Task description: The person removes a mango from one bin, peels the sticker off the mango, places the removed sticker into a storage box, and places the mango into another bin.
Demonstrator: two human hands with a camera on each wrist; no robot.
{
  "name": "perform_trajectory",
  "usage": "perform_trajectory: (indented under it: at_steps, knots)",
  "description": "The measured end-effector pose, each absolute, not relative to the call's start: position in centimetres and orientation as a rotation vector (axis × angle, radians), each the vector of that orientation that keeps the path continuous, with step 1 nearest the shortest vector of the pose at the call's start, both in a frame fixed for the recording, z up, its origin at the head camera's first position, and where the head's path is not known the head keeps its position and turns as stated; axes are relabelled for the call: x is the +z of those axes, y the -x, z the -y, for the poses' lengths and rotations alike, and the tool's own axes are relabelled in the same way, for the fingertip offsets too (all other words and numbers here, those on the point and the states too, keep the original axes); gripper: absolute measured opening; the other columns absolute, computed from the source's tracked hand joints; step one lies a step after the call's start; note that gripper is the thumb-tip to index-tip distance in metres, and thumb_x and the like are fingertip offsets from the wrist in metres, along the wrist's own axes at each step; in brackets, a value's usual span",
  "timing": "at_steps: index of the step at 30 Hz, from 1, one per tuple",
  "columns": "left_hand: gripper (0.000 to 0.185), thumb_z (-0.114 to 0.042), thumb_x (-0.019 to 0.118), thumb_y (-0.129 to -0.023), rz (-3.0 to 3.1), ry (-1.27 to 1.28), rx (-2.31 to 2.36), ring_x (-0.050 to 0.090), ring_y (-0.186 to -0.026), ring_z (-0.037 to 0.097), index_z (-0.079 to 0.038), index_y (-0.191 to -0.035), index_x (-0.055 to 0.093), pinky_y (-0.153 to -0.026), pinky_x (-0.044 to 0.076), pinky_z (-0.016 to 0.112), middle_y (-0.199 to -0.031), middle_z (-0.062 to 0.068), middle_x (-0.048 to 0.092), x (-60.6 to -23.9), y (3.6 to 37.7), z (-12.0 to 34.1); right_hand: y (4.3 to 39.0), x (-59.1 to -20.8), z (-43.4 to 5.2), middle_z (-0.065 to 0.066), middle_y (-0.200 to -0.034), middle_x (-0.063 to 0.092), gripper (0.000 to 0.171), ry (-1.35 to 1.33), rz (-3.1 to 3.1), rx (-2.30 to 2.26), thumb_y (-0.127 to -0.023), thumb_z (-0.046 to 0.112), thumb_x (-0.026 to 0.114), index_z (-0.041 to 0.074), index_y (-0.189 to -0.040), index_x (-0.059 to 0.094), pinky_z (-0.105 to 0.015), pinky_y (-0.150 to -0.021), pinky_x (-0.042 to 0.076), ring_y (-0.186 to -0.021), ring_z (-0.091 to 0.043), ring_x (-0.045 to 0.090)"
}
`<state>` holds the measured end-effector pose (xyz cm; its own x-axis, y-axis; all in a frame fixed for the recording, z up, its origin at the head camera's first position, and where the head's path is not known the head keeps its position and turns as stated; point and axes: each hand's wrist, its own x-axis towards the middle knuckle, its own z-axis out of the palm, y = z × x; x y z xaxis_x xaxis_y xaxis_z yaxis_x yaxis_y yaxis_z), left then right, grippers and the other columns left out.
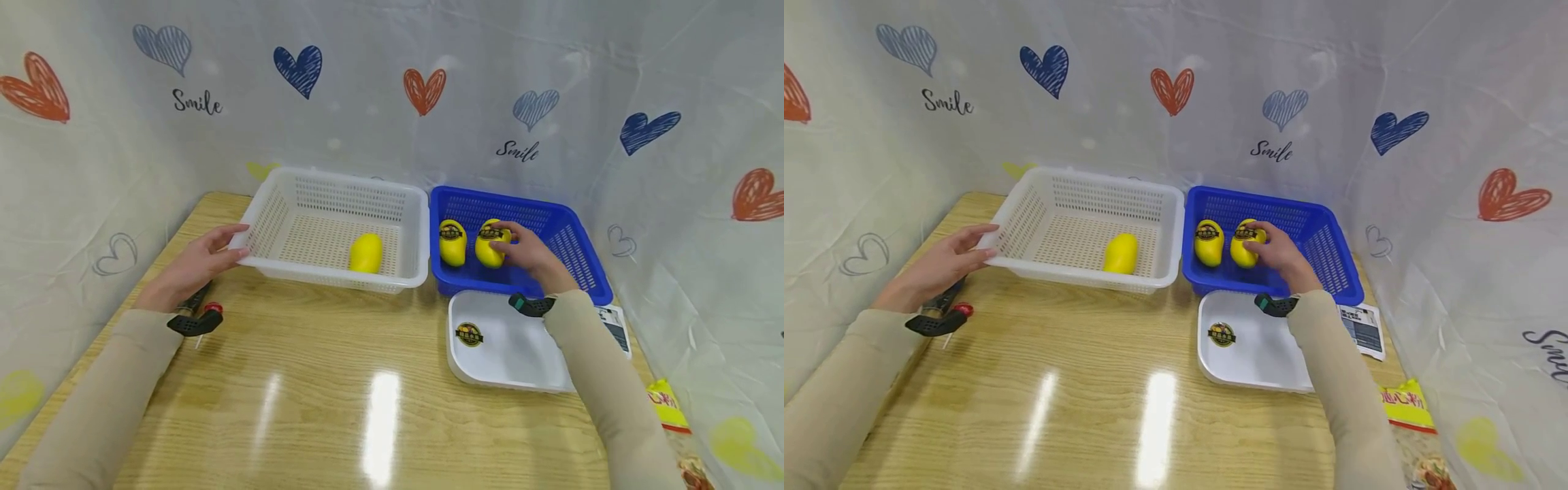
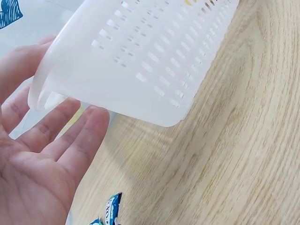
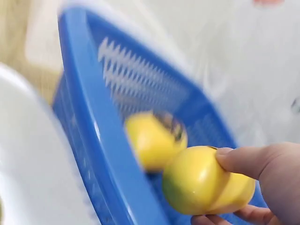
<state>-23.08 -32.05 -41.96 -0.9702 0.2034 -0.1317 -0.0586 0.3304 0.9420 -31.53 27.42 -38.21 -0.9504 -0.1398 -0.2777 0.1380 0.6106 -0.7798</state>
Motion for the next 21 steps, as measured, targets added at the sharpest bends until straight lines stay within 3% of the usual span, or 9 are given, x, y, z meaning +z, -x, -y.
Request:
perform_trajectory:
  at_steps: [6,11,16,21]
  knots:
    - [0.069,-0.038,0.059,-0.098,-2.381,-0.119,1.651,0.046,-0.119,0.005,-0.020,-0.155,0.025,-0.087,0.044,0.014,-0.160,0.009,0.020,-41.8,22.9,32.1,26.8,-34.7,-25.5,-0.018,-0.140,0.035,0.056,0.203,-2.598,-1.282,-0.098,0.040,0.058,0.022,-0.148,0.040,-0.046,-0.092,0.050,-0.112,-0.033,0.050]
    - [0.069,-0.036,0.059,-0.098,-2.371,-0.129,1.665,0.047,-0.119,0.004,-0.018,-0.155,0.025,-0.088,0.046,0.015,-0.160,0.011,0.021,-41.8,22.8,32.1,21.1,-33.6,-22.4,-0.014,-0.139,0.039,0.046,0.464,-2.551,-1.255,-0.099,0.034,0.059,0.020,-0.141,0.047,-0.036,-0.080,0.052,-0.106,-0.034,0.054]
    - [0.070,-0.037,0.059,-0.098,-2.356,-0.124,1.661,0.046,-0.121,0.006,-0.020,-0.155,0.024,-0.090,0.046,0.017,-0.161,0.008,0.018,-41.8,22.8,32.3,16.2,-35.0,-19.1,-0.014,-0.138,0.036,0.040,0.633,-2.393,-1.257,-0.099,0.027,0.060,0.024,-0.138,0.050,-0.038,-0.078,0.054,-0.111,-0.034,0.053]
    - [0.069,-0.034,0.060,-0.098,-2.351,-0.135,1.677,0.047,-0.119,0.006,-0.019,-0.155,0.025,-0.093,0.047,0.021,-0.160,0.009,0.019,-41.9,23.1,32.1,13.6,-38.7,-16.6,-0.013,-0.134,0.041,0.041,0.757,-2.296,-1.185,-0.098,0.030,0.061,0.025,-0.137,0.051,-0.035,-0.085,0.052,-0.108,-0.029,0.052]
